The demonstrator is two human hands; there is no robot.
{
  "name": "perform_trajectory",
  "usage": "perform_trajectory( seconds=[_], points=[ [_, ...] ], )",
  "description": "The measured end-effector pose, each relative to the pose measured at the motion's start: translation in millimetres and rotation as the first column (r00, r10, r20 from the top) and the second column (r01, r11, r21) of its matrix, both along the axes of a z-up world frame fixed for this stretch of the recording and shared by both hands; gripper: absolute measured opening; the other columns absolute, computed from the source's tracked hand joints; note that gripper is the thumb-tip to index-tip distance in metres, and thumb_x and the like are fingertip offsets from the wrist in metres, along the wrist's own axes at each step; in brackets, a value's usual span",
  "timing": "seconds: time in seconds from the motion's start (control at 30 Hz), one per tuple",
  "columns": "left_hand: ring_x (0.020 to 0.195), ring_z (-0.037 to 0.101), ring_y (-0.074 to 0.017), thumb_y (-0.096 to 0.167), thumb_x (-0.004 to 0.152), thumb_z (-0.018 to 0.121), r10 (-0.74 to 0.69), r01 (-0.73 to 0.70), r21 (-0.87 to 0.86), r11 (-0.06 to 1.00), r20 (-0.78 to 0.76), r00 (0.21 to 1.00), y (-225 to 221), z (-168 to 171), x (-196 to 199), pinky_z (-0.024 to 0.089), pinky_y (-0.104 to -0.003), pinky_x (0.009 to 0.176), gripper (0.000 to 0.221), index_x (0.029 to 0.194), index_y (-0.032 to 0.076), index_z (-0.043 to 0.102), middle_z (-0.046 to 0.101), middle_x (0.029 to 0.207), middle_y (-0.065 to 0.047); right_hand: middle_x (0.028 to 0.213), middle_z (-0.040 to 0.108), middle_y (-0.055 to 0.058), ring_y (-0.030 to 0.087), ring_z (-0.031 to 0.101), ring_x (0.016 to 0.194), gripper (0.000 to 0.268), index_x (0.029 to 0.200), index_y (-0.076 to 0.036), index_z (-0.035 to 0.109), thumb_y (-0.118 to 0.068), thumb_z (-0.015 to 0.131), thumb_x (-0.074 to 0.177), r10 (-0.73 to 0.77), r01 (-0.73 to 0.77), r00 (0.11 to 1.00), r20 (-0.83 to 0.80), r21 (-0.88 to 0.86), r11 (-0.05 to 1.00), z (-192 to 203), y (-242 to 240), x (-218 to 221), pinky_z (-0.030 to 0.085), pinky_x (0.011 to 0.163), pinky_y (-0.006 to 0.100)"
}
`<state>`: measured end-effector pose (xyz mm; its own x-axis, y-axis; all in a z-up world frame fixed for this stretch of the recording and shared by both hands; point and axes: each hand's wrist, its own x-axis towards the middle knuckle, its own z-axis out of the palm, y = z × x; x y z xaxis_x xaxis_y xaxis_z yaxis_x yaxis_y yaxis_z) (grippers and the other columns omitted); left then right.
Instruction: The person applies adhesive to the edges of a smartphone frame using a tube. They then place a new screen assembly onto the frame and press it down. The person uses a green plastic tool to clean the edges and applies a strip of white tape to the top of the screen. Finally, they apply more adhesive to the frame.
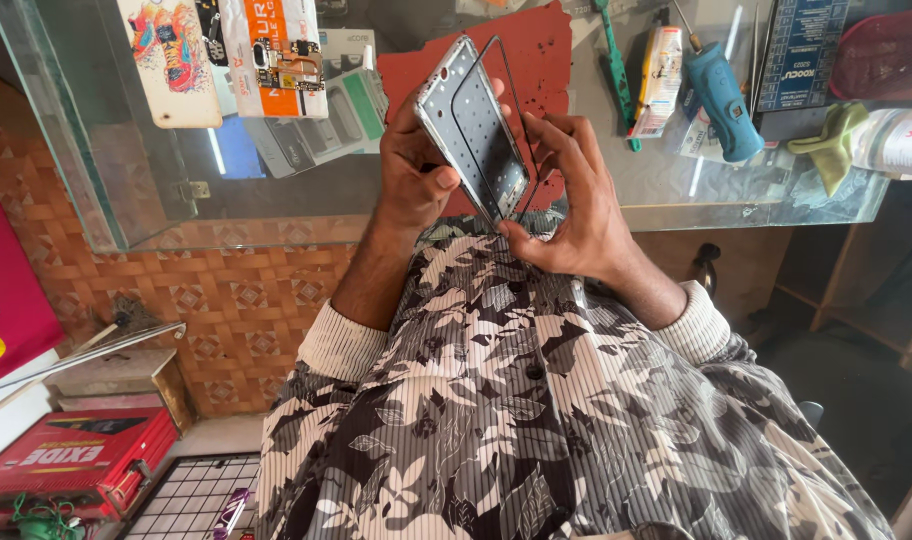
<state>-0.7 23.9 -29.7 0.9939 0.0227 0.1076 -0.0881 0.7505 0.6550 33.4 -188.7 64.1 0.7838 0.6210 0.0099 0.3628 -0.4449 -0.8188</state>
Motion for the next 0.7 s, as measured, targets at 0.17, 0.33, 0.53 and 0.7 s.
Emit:
perform_trajectory(
  seconds=[0.17, 0.33, 0.53, 0.7],
  points=[
    [0.129, 0.067, -0.0303, 0.029, 0.085, 0.092, 0.005, -0.005, 0.055, 0.998, 0.004, 1.0, 0.0, -0.1, -2.6, 0.063, -0.045, 0.105, 0.096, 0.159, 0.0, 0.037, 0.059, 0.15, -0.026, 0.137, 0.046, 0.019, 0.03, 0.058, 0.123, 0.097, 0.158, 0.001, 0.039, -0.03, 0.083, 0.077, 0.027, -0.027, 0.999, 0.043, 0.009, 1.0, -3.4, 0.0, 1.4, 0.055, 0.098, 0.042],
    [0.125, 0.068, -0.0277, 0.023, 0.084, 0.093, 0.008, -0.008, 0.054, 0.998, -0.003, 1.0, 0.1, -7.0, -5.8, 0.062, -0.044, 0.103, 0.097, 0.16, -0.001, 0.037, 0.058, 0.146, -0.025, 0.137, 0.045, 0.02, 0.03, 0.057, 0.121, 0.097, 0.158, 0.001, 0.04, -0.031, 0.083, 0.077, 0.037, -0.037, 0.998, 0.056, 0.002, 0.999, -4.6, -0.3, 1.6, 0.054, 0.098, 0.043],
    [0.134, 0.063, -0.029, 0.021, 0.085, 0.092, -0.018, 0.018, 0.018, 1.0, 0.043, 0.999, 1.3, 4.6, -2.9, 0.058, -0.045, 0.112, 0.095, 0.159, 0.001, 0.036, 0.055, 0.15, -0.027, 0.137, 0.044, 0.019, 0.03, 0.055, 0.125, 0.096, 0.158, 0.0, 0.04, -0.033, 0.084, 0.079, 0.046, -0.047, 0.997, 0.066, 0.025, 0.999, -3.7, -0.1, 2.4, 0.054, 0.101, 0.043],
    [0.137, 0.062, -0.0284, 0.021, 0.086, 0.092, -0.019, 0.015, 0.052, 0.999, 0.075, 0.997, 2.9, 12.3, -0.6, 0.058, -0.044, 0.112, 0.094, 0.16, 0.001, 0.037, 0.052, 0.153, -0.027, 0.137, 0.044, 0.019, 0.031, 0.054, 0.127, 0.099, 0.158, 0.001, 0.04, -0.034, 0.085, 0.078, 0.05, -0.051, 0.996, 0.072, 0.019, 0.999, -0.3, 0.5, 3.2, 0.054, 0.1, 0.043]
  ],
)
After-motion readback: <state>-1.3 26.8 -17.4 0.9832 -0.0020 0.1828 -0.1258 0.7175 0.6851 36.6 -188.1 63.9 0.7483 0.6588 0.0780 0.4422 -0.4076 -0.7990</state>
